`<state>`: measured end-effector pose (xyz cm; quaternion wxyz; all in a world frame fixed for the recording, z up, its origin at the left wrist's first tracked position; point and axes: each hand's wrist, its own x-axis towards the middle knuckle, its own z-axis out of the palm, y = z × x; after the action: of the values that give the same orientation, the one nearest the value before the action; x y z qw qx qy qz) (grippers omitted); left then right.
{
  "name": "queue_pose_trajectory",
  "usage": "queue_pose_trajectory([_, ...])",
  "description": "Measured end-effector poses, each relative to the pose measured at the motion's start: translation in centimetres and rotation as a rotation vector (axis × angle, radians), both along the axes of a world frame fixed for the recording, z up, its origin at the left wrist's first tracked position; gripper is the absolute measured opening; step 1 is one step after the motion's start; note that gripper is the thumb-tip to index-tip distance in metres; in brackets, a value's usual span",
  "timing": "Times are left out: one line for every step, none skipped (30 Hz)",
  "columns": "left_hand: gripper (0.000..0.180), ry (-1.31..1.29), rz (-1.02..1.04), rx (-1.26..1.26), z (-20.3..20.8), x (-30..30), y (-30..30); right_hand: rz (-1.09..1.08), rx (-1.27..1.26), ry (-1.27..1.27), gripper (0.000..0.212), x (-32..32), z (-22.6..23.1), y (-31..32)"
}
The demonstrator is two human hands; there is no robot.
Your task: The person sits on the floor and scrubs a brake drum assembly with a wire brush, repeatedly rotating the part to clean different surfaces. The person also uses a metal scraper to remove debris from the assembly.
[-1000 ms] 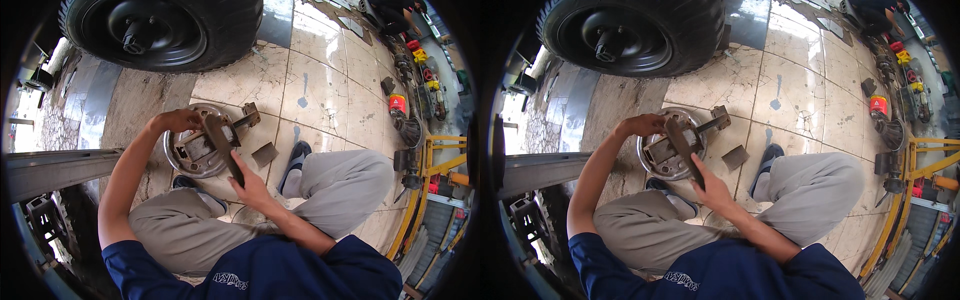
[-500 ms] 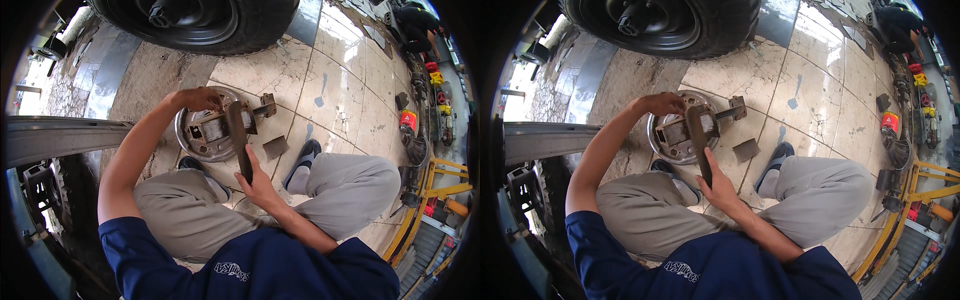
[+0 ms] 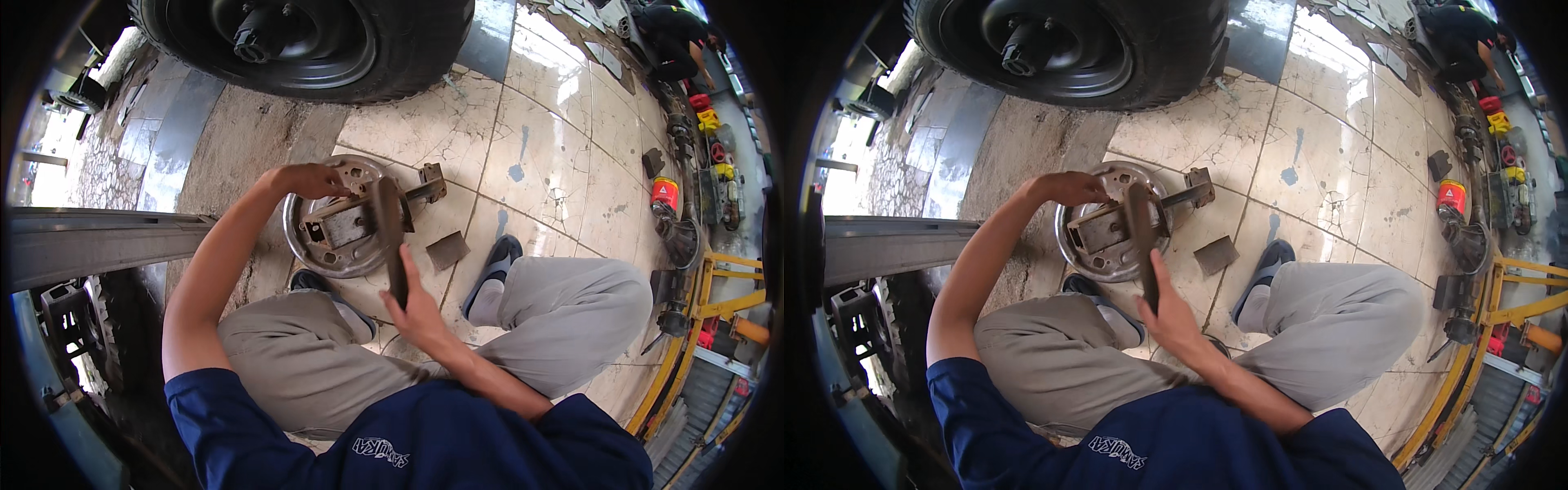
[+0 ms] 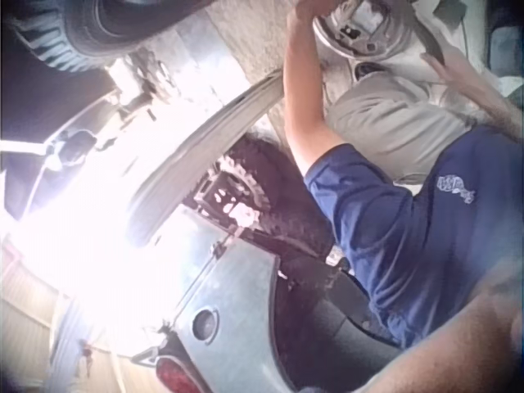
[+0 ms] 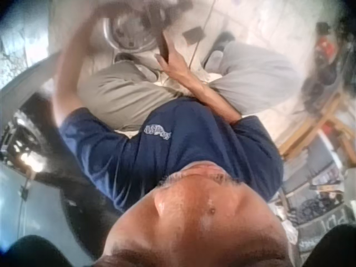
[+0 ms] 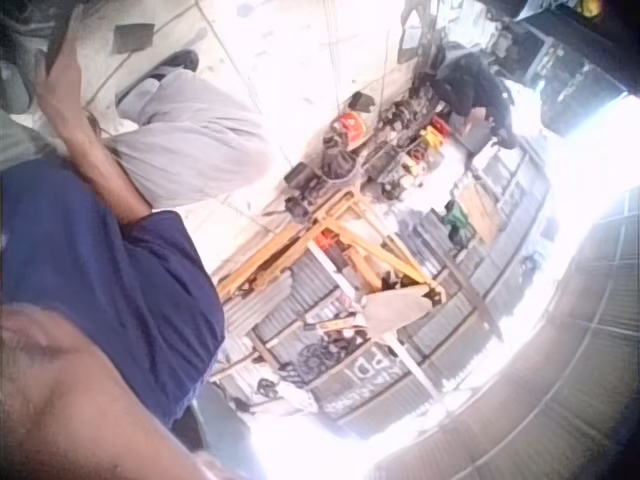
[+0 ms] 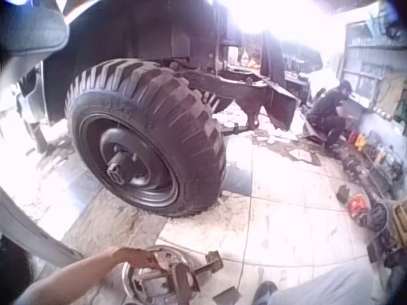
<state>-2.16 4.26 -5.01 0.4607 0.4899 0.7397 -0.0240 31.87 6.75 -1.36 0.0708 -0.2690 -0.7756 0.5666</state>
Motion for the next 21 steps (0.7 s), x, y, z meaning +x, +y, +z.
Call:
queue_pose_trajectory([0.054,-0.01,0.0,-0.006,0.0,-0.3,-0.1,0.097,-0.085,-0.109,0.078,0.1,0.0,-0.2])
queue_pose_trajectory([0.054,-0.027,-0.005,-0.006,0.5,-0.3,0.1,0.068,-0.067,-0.083,0.079,-0.1,0.0,0.6])
queue_pose_trajectory([0.054,-0.043,-0.012,-0.007,0.9,-0.1,0.6,0.039,-0.049,-0.056,0.079,-0.3,0.0,1.4])
queue_pose_trajectory([0.053,-0.185,0.028,-0.019,1.4,0.0,1.0,0.007,0.002,-0.049,0.079,-0.3,-0.1,1.8])
queue_pose_trajectory([0.052,-0.2,0.033,0.035,1.4,0.3,1.0,-0.019,0.057,-0.039,0.08,-0.3,-0.4,2.3])
queue_pose_trajectory([0.052,-0.214,0.04,0.09,1.1,0.2,0.4,-0.044,0.113,-0.027,0.08,-0.9,0.2,2.7])
queue_pose_trajectory([0.052,-0.228,0.046,0.144,0.7,0.2,0.1,0.004,-0.159,-0.296,0.08,-0.9,1.5,2.1])
queue_pose_trajectory([0.051,-0.211,0.046,0.123,0.5,0.6,0.6,0.025,-0.105,-0.179,0.08,-0.4,0.4,0.8])
queue_pose_trajectory([0.051,-0.19,0.053,0.088,0.1,1.0,0.5,0.054,-0.064,-0.06,0.08,-0.3,0.0,-0.2])
queue_pose_trajectory([0.049,-0.135,0.025,0.059,-0.5,1.3,0.7,0.096,-0.015,-0.058,0.082,0.1,-0.4,0.2])
queue_pose_trajectory([0.049,-0.138,0.026,0.055,-0.5,1.5,1.0,0.048,0.032,-0.048,0.082,0.0,-0.7,1.0])
queue_pose_trajectory([0.048,-0.141,0.026,0.051,-0.6,1.7,1.3,-0.001,0.079,-0.037,0.082,-0.2,-1.2,2.2])
queue_pose_trajectory([0.048,-0.144,0.027,0.047,-0.5,1.8,1.7,-0.049,0.126,-0.026,0.083,-0.4,-1.6,3.1])
queue_pose_trajectory([0.045,-0.153,-0.031,0.114,0.3,2.2,2.1,-0.075,0.074,-0.084,0.082,-0.3,-1.4,3.4])
queue_pose_trajectory([0.044,-0.103,-0.059,0.154,-0.9,1.4,1.2,-0.03,0.027,-0.063,0.082,-0.6,-1.1,2.8])
queue_pose_trajectory([0.044,-0.052,-0.086,0.194,-3.1,0.3,-0.2,0.016,-0.02,-0.043,0.082,-0.6,-0.7,1.4])
queue_pose_trajectory([0.044,-0.003,-0.115,0.23,-4.7,-0.1,-1.3,0.061,-0.07,-0.025,0.082,-0.5,-0.9,0.1])
queue_pose_trajectory([0.042,0.059,-0.068,0.092,-2.3,1.1,0.0,0.063,0.108,0.204,0.079,-0.9,-1.5,0.1])
queue_pose_trajectory([0.038,0.16,-0.138,0.049,-1.5,1.8,1.1,0.014,0.077,0.127,0.078,-0.9,-2.1,1.6])
queue_pose_trajectory([0.037,0.237,-0.2,0.103,-1.4,1.8,0.4,-0.013,0.023,0.052,0.078,-0.6,-1.7,2.5])
queue_pose_trajectory([0.035,0.314,-0.263,0.156,-1.3,1.7,0.0,-0.04,-0.03,-0.023,0.077,-0.6,-1.3,3.1])
